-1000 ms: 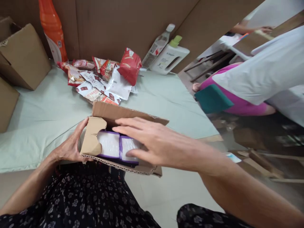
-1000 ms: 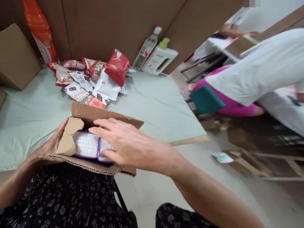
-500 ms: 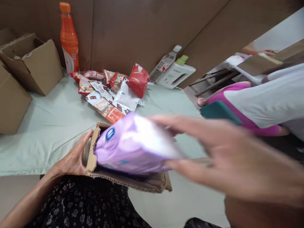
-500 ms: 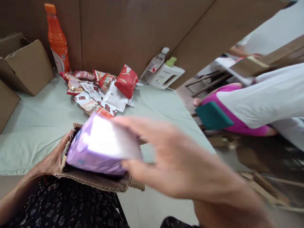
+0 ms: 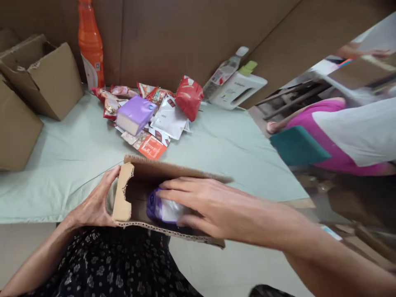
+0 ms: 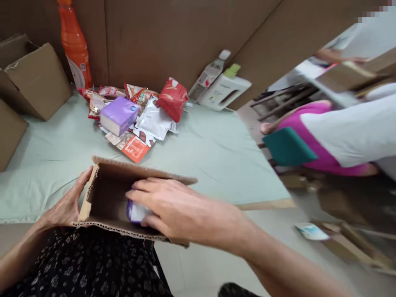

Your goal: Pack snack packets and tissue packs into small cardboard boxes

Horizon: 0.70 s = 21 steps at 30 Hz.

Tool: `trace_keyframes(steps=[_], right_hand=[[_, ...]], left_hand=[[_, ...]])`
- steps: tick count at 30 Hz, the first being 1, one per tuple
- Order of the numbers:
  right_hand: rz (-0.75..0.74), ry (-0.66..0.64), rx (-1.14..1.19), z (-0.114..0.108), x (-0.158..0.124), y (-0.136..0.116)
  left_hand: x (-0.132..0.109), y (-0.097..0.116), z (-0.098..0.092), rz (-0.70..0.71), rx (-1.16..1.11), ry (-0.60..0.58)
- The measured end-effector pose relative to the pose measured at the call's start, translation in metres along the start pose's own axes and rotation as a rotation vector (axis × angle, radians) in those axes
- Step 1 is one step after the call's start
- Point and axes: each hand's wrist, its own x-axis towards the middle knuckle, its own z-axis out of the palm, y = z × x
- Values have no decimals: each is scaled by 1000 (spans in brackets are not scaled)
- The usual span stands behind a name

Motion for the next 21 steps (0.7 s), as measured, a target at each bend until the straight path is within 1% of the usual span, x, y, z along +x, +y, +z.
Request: trace_keyframes(steps=[2,4,5,8,10,12,14,16,19,21], right_hand=[[103,-195,14,0,11,1],[168,-329,39,-3,22,2],[180,-376,41,-4,27,3],[146,-443,12,-4,37,1],[124,-458,-19,-2,42,0],[124,-444,-48,-1,43,-2],[114,-386,-49,-1,40,-3],[66,-249,-3,-5,30,-2],[-34,46,108,-18,9,2],[-19,283,146,-31,-4,8]], left_hand=[[1,-2,-1,42,15,-5],[2,-4,-1,65,25,-7],[2,-5,-1,70,29,-6],[-1,-7,1,71,33,-9],[-4,-8,3,68,29,-7],[-8,-8,5,58,22,0],[-10,-8,6,53,13,17],[-12,-8,5,53,2,37],[-14,-9,-1,36,-24,58],[-15,-9,-5,-3,-33,73]])
